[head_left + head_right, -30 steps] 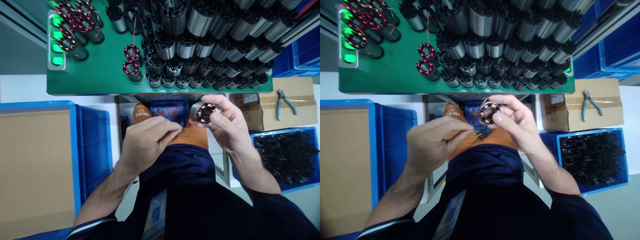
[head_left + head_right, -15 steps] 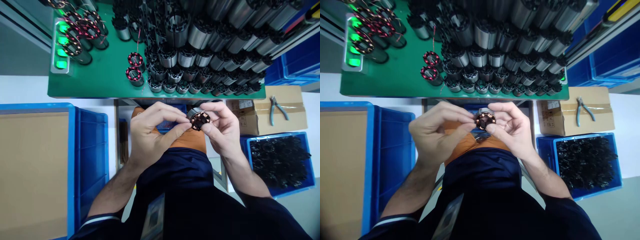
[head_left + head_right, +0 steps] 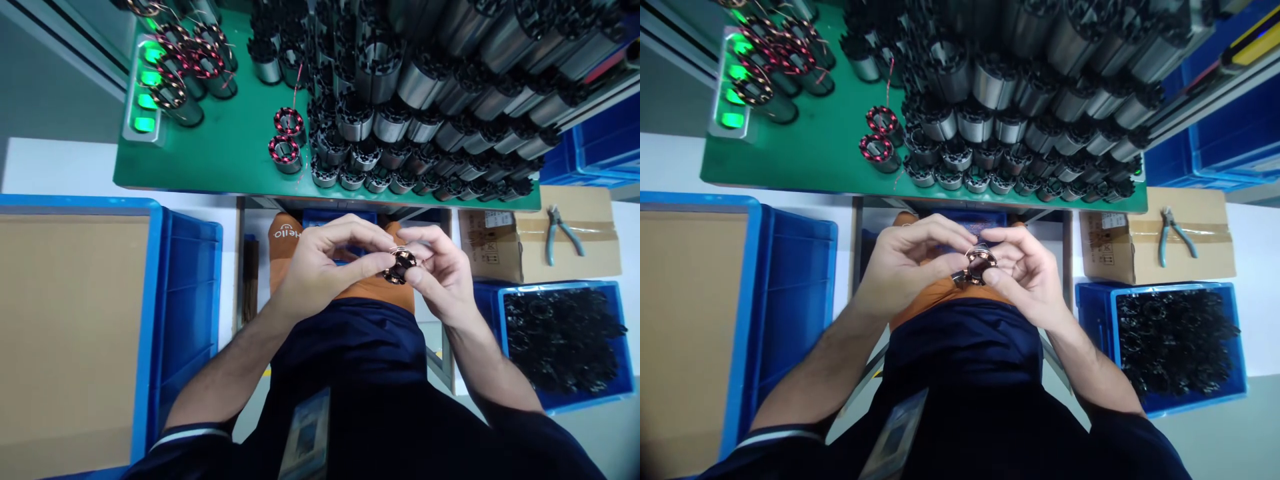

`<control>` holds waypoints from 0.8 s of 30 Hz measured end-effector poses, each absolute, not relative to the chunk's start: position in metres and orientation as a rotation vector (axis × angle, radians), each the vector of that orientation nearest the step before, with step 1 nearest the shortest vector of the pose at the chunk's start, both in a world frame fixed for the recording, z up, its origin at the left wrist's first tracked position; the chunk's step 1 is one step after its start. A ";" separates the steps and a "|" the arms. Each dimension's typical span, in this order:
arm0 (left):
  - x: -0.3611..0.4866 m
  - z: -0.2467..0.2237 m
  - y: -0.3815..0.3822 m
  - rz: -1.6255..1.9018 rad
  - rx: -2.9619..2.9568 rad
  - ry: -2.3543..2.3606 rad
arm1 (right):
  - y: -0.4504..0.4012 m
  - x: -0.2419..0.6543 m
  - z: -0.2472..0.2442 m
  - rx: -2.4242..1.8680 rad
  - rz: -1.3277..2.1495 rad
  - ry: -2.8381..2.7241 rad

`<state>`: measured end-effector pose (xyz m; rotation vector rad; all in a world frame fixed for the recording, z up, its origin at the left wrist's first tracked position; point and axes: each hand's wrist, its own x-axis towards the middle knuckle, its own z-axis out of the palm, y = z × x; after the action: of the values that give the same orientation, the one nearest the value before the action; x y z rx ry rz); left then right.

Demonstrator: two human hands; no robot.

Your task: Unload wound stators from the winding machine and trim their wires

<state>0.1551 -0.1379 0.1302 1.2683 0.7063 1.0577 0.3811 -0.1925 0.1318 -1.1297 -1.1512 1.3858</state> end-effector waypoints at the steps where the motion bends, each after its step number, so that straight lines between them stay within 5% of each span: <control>1: 0.156 0.131 -0.138 1.065 1.288 0.714 | -0.192 0.381 0.130 -1.133 1.374 -1.160; 10: 0.152 0.089 -0.147 0.976 1.296 0.885 | -0.194 0.391 0.125 -1.132 1.420 -1.059; 15: 0.149 0.122 -0.144 1.257 1.578 0.777 | -0.193 0.384 0.136 -1.150 1.340 -1.143; 24: 0.148 0.145 -0.155 1.102 1.802 0.881 | -0.192 0.379 0.146 -1.185 1.463 -1.213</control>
<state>0.1480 -0.1552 0.1448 1.8016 0.8807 1.1017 0.3785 -0.1915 0.1463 -1.1850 -1.2134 1.4628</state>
